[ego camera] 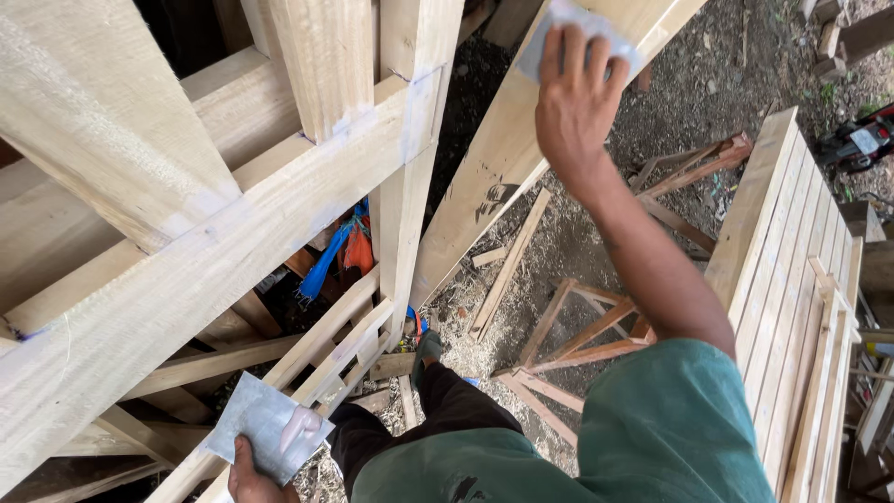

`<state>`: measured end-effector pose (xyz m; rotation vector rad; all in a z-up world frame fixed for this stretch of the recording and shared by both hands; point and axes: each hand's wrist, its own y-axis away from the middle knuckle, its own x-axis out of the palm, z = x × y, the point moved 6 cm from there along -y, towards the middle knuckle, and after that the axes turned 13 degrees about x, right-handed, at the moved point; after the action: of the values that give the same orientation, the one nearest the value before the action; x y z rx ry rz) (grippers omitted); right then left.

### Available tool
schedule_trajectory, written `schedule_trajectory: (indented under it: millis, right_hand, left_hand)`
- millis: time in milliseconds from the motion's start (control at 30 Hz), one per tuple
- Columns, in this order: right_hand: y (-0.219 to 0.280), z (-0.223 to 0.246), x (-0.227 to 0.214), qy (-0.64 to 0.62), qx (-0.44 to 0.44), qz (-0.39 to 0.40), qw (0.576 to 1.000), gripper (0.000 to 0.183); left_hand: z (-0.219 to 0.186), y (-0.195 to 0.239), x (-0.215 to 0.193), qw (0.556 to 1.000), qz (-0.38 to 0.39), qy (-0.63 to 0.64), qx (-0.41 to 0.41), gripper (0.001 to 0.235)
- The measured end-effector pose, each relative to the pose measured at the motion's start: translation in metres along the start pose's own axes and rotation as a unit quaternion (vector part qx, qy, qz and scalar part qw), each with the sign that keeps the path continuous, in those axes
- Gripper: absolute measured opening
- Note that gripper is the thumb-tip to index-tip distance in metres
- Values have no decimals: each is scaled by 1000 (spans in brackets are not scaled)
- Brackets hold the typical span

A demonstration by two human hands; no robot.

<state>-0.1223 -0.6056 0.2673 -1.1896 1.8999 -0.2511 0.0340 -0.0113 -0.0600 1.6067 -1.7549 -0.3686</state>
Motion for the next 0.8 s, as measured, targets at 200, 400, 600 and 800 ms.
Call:
schedule_trajectory:
  millis: [200, 400, 600, 800]
  right_hand:
    - [-14, 4, -17, 105, -23, -71, 992, 63]
    - [2, 7, 20, 84, -14, -55, 995, 67]
    - [19, 45, -14, -2, 0, -13, 1000, 60]
    - [-25, 16, -47, 9, 32, -88, 996, 41]
  left_hand:
    - [10, -14, 11, 999, 33, 4, 14, 51]
    - [12, -8, 28, 998, 37, -35, 22, 48]
    - [6, -14, -9, 999, -11, -34, 2, 49]
    - [-9, -14, -10, 999, 44, -2, 30, 49]
